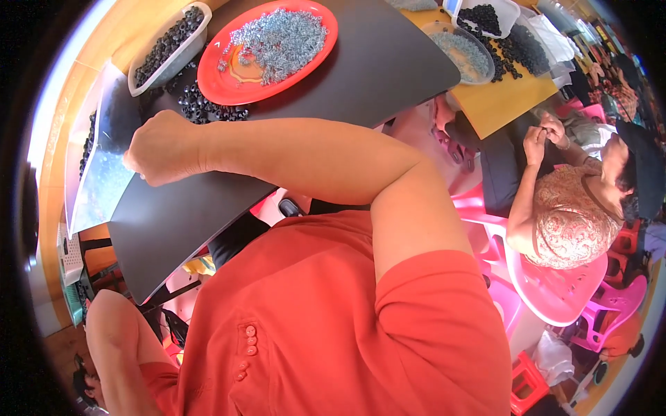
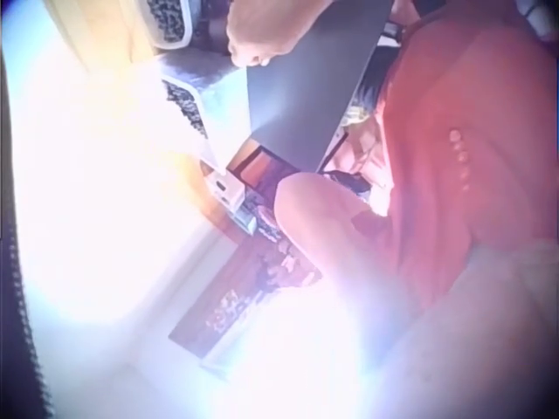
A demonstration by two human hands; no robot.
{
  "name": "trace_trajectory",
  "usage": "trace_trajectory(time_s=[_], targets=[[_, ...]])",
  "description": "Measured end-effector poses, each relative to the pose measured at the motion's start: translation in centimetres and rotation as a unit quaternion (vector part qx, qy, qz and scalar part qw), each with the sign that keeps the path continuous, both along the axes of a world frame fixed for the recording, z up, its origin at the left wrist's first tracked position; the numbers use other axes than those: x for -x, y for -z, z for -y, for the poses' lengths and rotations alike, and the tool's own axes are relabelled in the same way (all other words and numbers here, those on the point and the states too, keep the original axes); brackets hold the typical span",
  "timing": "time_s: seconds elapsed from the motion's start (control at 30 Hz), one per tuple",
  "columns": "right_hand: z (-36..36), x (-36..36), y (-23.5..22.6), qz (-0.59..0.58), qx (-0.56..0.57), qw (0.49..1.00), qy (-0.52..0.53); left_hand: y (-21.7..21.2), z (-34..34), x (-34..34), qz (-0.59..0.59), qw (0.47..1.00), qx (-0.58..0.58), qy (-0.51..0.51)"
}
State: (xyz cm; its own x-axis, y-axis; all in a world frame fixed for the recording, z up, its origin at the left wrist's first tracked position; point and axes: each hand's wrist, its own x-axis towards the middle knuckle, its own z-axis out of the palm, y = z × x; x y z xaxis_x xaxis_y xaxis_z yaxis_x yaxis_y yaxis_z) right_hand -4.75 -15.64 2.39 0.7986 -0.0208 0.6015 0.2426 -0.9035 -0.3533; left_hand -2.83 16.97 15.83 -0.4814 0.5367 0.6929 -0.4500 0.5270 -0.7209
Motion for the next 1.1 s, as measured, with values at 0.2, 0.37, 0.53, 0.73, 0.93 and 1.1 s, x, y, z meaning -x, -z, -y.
trace_trajectory(time_s=[0.2, 0.37, 0.53, 0.73, 0.93, 1.1], targets=[[-0.5, -0.3, 0.1, 0.016, 0.002, 1.0, -0.014, 0.6, 5.2, 3.6, -0.054, 0.98, -0.046, -0.186], [0.4, 0.4, 0.8, -0.003, 0.017, 1.0, 0.006, 5.0, 11.9, 5.1, -0.044, 0.985, -0.165, 0.012], [-0.3, -0.9, 0.7, -0.012, -0.068, 0.997, -0.036, 10.3, 16.3, 3.9, 0.065, 0.884, -0.462, -0.026], [0.1, -1.2, 1.1, -0.017, -0.118, 0.992, -0.027, 15.2, 19.0, 0.8, 0.156, 0.827, -0.54, -0.005], [-0.1, -1.0, 2.2, -0.033, -0.112, 0.992, -0.05, 16.0, 19.9, 0.6, 0.101, 0.73, -0.675, -0.037], [-0.5, -0.8, 1.8, -0.04, -0.065, 0.995, -0.059, 15.8, 20.0, 0.0, -0.009, 0.643, -0.765, 0.025]])
